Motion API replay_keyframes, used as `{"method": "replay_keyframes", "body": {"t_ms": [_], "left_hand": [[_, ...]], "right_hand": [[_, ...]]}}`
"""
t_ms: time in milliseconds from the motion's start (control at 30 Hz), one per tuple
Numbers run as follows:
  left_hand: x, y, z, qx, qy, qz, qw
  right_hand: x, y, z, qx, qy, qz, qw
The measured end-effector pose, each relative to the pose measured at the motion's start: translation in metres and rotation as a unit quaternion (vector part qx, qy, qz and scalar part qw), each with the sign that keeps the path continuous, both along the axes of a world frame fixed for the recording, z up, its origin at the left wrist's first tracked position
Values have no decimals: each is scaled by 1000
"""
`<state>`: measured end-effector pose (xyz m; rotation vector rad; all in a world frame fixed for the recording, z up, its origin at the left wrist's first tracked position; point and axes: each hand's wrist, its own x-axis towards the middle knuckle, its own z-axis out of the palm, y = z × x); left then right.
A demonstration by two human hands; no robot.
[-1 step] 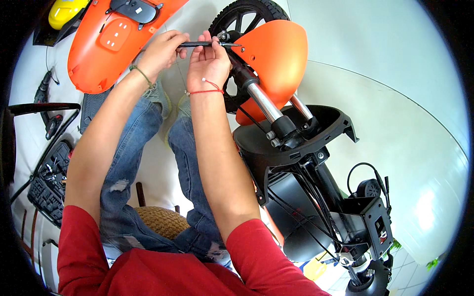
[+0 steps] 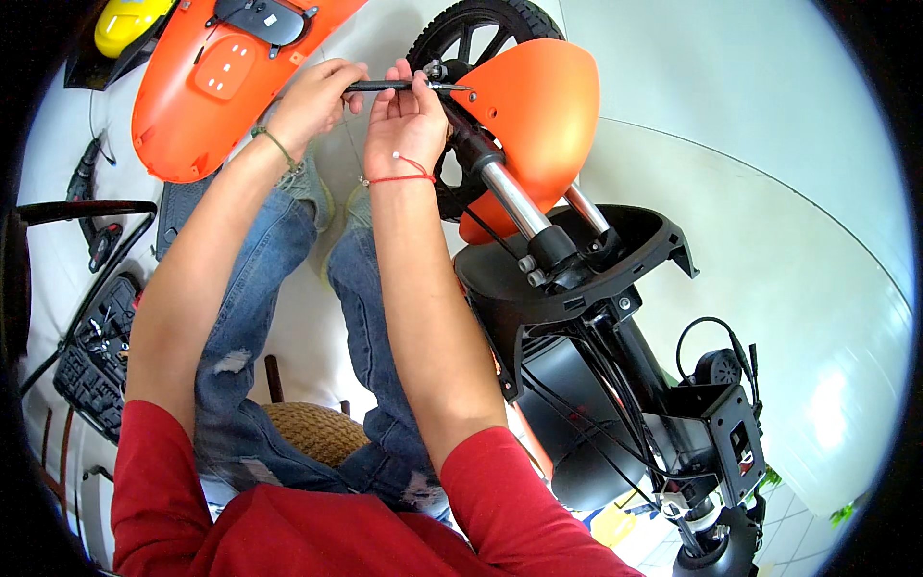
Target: The person unscrews the front fender of an electric scooter using a hand tool, detaches the fender, and places it aside. Afterward, the person moves the scooter and opens its seat compartment by hand.
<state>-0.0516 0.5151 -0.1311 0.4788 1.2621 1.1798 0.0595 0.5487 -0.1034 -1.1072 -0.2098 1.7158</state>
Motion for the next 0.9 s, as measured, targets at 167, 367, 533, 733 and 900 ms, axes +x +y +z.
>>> {"method": "replay_keyframes", "body": {"t_ms": [167, 367, 533, 733, 900], "left_hand": [[-1, 2, -4, -18, 19, 72, 997], [-21, 7, -34, -28, -21, 142, 989], [10, 5, -20, -2, -50, 48, 998], [62, 55, -11, 164, 115, 2, 980], [64, 76, 5, 43, -2, -184, 982]], "right_hand": [[-3, -4, 1, 3, -18, 7, 1000], [-27, -43, 36, 131, -198, 71, 969], [-3, -115, 90, 98, -206, 208, 951], [31, -174, 122, -108, -137, 267, 948], [19, -168, 135, -30, -128, 303, 944]]}}
